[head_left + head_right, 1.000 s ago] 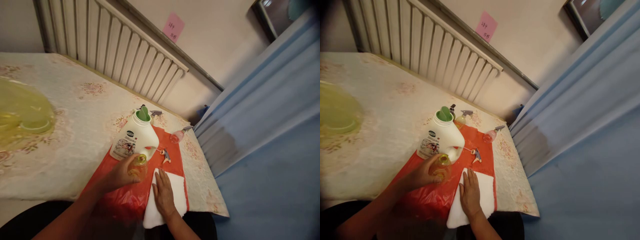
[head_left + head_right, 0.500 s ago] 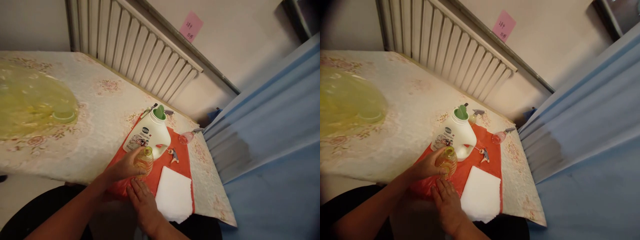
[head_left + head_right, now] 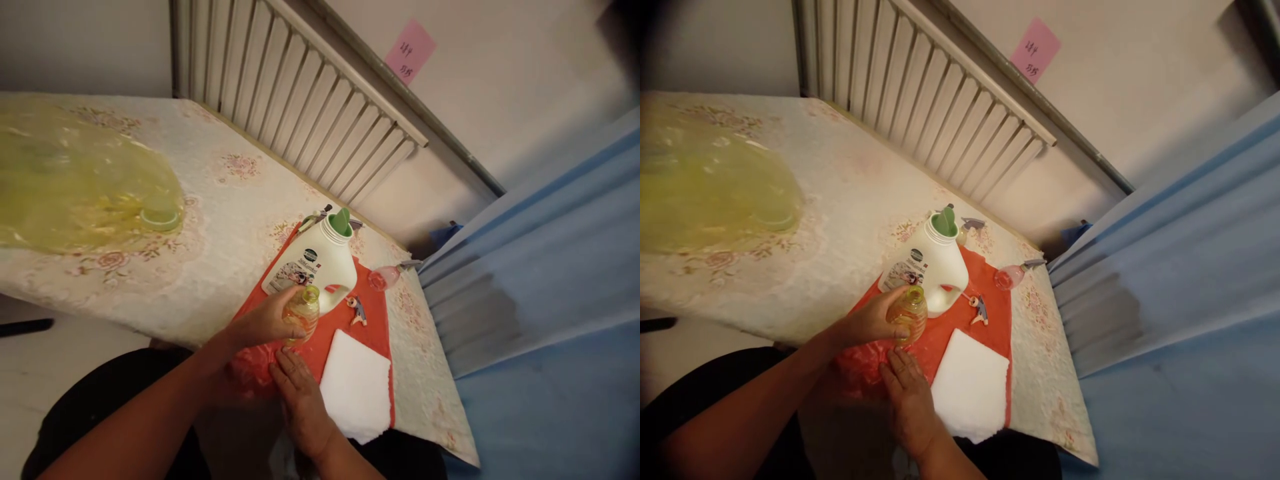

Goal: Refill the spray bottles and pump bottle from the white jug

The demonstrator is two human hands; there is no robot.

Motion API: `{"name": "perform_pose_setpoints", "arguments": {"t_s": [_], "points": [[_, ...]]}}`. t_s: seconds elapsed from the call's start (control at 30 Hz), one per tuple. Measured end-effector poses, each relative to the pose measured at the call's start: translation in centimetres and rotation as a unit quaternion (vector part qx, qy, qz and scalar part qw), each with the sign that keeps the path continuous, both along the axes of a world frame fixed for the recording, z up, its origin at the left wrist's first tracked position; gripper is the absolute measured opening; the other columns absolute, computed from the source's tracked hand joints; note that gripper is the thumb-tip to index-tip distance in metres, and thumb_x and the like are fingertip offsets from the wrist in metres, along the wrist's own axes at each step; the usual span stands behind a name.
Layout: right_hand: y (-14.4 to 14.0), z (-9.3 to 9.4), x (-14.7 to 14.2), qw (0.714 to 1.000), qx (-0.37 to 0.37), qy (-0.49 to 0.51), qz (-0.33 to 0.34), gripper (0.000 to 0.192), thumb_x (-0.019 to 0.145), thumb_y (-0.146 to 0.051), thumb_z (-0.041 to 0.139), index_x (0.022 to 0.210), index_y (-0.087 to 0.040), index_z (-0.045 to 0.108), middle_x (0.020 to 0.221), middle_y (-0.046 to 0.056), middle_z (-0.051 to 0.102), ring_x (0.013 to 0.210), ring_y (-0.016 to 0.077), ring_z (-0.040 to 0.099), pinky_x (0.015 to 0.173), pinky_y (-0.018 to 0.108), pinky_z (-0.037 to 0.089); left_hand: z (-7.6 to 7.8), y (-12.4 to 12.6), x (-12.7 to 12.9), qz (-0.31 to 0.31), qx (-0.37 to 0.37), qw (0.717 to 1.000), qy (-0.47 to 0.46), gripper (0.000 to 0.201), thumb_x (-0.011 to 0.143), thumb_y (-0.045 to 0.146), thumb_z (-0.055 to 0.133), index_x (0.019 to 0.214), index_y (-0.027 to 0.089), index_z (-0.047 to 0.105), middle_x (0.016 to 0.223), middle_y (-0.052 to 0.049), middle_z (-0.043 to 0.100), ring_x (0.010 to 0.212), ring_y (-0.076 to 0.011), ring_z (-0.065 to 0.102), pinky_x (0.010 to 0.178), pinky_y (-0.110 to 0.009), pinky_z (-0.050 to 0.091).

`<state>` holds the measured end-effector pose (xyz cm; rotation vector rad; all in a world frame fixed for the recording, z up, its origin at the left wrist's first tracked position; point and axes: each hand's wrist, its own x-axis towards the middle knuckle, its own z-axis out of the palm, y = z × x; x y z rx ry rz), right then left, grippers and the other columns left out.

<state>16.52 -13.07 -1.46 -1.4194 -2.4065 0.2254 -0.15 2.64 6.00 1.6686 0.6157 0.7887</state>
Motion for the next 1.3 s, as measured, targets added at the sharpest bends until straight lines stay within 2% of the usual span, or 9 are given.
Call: {"name": "perform_pose_setpoints", "arguments": {"t_s": [0.2,0.4,0.53,0.67,0.8,0.87,0.97,1.03,1.3], "points": [[-0.4,1.4,-0.3,0.999,-0.021,0.025,-0.006,0.068,0.083,-0.003,0.046,0.149,-0.019,0.039,0.156,0.012,0.039,0.147,0.0251,0.031,0.117,0.052,0.035,-0.6,0.0,0.0,-0.002,0.001,1.000,0.006,0.081,0.064,0.031,0.078,0.138,0.019,0.047,0.136,-0.009,0.061,0.127,-0.0315,0.056,0.107,-0.042,0.047],[-1.2,2.6,-1.2,1.000,-0.010,0.016,-0.001,0.068,0.084,-0.004,0.047,0.150,-0.018,0.037,0.157,0.012,0.037,0.148,0.0281,0.027,0.117,0.056,0.034,0.2,-0.6,0.0,0.014,-0.020,0.999,0.038,0.083,0.062,0.027,0.078,0.139,0.018,0.048,0.141,-0.012,0.058,0.131,-0.0352,0.052,0.110,-0.044,0.043],[-2.0,3.7,-1.1,0.998,0.024,0.052,0.009,0.064,0.084,-0.001,0.047,0.144,-0.022,0.042,0.147,0.011,0.050,0.140,0.0258,0.043,0.112,0.049,0.043,0.1,-0.8,0.2,-0.005,-0.025,0.999,0.038,0.083,0.062,0.026,0.077,0.139,0.020,0.047,0.141,-0.011,0.058,0.130,-0.0342,0.053,0.110,-0.045,0.043],[-2.0,5.4,0.3,0.983,0.106,0.142,-0.039,0.050,0.086,-0.003,0.046,0.130,-0.026,0.053,0.117,0.009,0.069,0.109,0.0242,0.065,0.092,0.041,0.056,-0.5,-0.9,0.7,-0.012,-0.019,0.999,0.034,0.080,0.063,0.023,0.076,0.138,0.022,0.048,0.142,-0.010,0.057,0.131,-0.0326,0.053,0.109,-0.043,0.044],[1.1,7.9,3.1,0.921,0.170,0.238,-0.256,0.019,0.092,-0.016,0.051,0.103,-0.024,0.064,0.094,0.007,0.072,0.089,0.0240,0.069,0.081,0.041,0.057,-0.7,-1.3,1.3,-0.024,-0.015,0.999,0.043,0.080,0.062,0.022,0.078,0.136,0.024,0.050,0.141,-0.010,0.058,0.130,-0.0336,0.053,0.108,-0.045,0.045],[3.9,9.3,4.5,0.887,0.157,0.298,-0.317,0.019,0.090,-0.024,0.058,0.108,-0.021,0.062,0.098,0.009,0.072,0.090,0.0247,0.070,0.084,0.043,0.057,-0.5,-1.6,1.6,-0.034,-0.006,0.999,0.034,0.077,0.060,0.019,0.078,0.133,0.025,0.054,0.135,-0.008,0.062,0.126,-0.0340,0.056,0.106,-0.045,0.046],[8.3,10.7,5.8,0.871,0.106,0.376,-0.299,0.046,0.081,-0.028,0.068,0.124,-0.018,0.057,0.116,0.012,0.070,0.104,0.0266,0.068,0.095,0.047,0.053,-0.1,-1.7,1.8,-0.047,0.008,0.999,0.025,0.072,0.060,0.017,0.075,0.130,0.025,0.057,0.130,-0.006,0.065,0.121,-0.0345,0.059,0.104,-0.045,0.047],[10.7,11.2,6.1,0.868,0.066,0.411,-0.272,0.047,0.074,-0.028,0.071,0.119,-0.020,0.061,0.119,0.011,0.070,0.105,0.0268,0.067,0.096,0.046,0.052,0.0,-1.6,1.9,-0.051,0.006,0.998,0.033,0.072,0.062,0.019,0.075,0.131,0.025,0.056,0.129,-0.005,0.065,0.120,-0.0346,0.059,0.104,-0.045,0.047],[15.5,10.4,5.4,0.849,-0.055,0.457,-0.258,0.013,0.064,-0.030,0.067,0.071,-0.018,0.066,0.063,0.000,0.069,0.058,0.0175,0.060,0.058,0.028,0.050,-0.2,-1.4,2.2,-0.057,0.010,0.997,0.042,0.072,0.060,0.019,0.076,0.129,0.028,0.057,0.130,-0.004,0.064,0.123,-0.0333,0.057,0.105,-0.044,0.047]]}}
